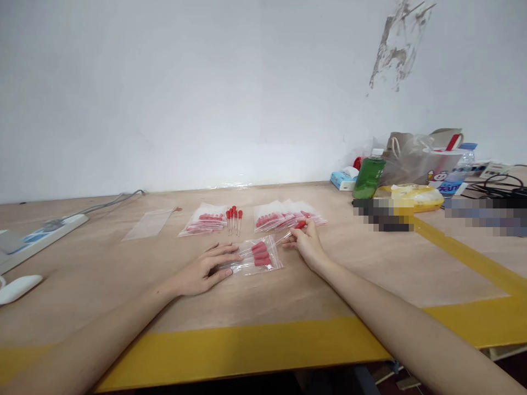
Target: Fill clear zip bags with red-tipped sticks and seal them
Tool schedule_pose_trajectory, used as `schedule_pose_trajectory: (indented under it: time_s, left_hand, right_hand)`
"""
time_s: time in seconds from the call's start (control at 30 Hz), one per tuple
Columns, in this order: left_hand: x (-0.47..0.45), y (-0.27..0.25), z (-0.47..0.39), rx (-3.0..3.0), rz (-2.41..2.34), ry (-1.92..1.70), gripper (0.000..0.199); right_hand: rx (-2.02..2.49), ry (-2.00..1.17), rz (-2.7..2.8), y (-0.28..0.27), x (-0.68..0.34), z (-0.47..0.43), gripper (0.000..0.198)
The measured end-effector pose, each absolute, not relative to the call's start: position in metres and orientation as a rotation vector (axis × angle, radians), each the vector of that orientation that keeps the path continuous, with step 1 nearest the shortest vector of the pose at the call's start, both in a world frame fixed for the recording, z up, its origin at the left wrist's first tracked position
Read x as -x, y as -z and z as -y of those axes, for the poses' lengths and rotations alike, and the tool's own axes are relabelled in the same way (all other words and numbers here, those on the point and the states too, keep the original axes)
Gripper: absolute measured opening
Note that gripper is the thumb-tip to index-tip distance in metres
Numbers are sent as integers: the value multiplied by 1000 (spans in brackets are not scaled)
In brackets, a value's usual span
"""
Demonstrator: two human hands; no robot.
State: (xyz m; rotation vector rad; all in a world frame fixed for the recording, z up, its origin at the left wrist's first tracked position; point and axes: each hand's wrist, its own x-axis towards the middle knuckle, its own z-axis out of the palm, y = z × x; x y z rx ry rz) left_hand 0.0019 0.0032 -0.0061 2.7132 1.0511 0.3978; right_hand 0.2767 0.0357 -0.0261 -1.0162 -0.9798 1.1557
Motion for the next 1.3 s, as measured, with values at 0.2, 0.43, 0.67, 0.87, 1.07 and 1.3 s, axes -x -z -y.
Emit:
schedule_pose_trajectory:
  time_s: [0.2, 0.43, 0.67, 0.87, 1.07, 1.3]
  left_hand:
    - [-2, 5, -3, -2707, -1054, -388, 35]
    - [1, 7, -5, -2706, -1035, -387, 36]
    - [0, 6, -5, -2717, -1044, -408, 46]
    - [-1, 5, -4, -2696, -1095, -395, 50]
    - [-2, 5, -4, -2698, -1040, -459, 47]
    - [-1, 7, -4, -2700, -1038, -456, 47]
  right_hand:
    - [1017, -1160, 1014, 28, -275, -30, 37]
    - [1034, -1279, 966, 26, -278, -27, 24]
    - [1168, -975, 1792, 19, -306, -35, 20]
    - [1088, -786, 2084, 23, -304, -43, 21]
    - [1112, -1005, 1848, 26, -276, -34, 26]
    - [1111, -1245, 1738, 18, -273, -22, 37]
